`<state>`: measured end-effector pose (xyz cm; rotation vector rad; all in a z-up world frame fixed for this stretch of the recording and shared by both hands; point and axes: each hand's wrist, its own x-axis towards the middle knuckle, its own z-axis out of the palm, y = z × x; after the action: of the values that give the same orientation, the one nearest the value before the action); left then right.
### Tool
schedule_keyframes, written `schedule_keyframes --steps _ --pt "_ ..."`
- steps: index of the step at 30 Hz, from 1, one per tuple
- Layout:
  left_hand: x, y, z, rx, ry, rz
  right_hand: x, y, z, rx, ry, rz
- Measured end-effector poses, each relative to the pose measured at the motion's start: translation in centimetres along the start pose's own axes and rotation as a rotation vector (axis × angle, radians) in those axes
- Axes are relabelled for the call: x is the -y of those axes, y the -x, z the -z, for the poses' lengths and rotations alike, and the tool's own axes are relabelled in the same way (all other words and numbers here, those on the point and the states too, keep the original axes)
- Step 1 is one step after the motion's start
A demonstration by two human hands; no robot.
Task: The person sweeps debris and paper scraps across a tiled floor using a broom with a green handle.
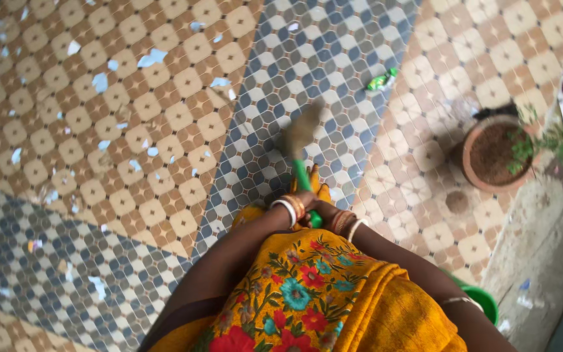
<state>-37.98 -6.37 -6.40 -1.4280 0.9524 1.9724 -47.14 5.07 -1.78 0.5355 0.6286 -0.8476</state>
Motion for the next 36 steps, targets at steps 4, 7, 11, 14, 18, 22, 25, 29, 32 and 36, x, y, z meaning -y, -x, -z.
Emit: schedule_keyframes --steps 4,7,11,14,18,22,25,29,32,36 --pt "-1.9 0.9 4.2 -0.243 0.3 -0.148 4.2 -0.1 -5.7 0.042 0.329 0.022" --pt "-5.8 1.0 5.0 -0.589 0.248 -0.362 7.6 4.1 -11.0 0.077 0.355 0.011" --pt "-11.1 -0.7 1.8 -0.401 0.132 -0.529 12.2 8.8 -13.1 0.091 0.38 0.04" --pt "-18.1 -1.7 -1.0 -0.386 0.335 -0.636 15.6 9.4 -13.1 0.104 0.418 0.226" --pt "-25.1 -2.1 0.4 -0.196 0.22 -0.665 21.6 6.6 -13.3 -0.129 0.555 0.34" --pt "-30.4 -4.1 1.7 -0.138 0.315 -0.568 29.0 3.6 -13.1 -0.461 0.465 0.298" --pt "-32.2 -6.2 6.1 -0.236 0.501 -0.481 33.8 -2.1 -14.2 -0.491 0.528 0.161" --pt "-26.5 -5.7 15.4 -0.4 0.213 -0.391 33.8 -10.7 -16.6 -0.388 0.312 -0.249" --pt "-24.6 -1.7 20.4 -0.468 0.399 -0.197 34.0 -13.1 -21.8 -0.156 0.777 -0.353" --pt "-27.6 2.7 23.0 -0.534 0.558 -0.057 37.6 -11.6 -29.4 -0.188 0.952 -0.37"
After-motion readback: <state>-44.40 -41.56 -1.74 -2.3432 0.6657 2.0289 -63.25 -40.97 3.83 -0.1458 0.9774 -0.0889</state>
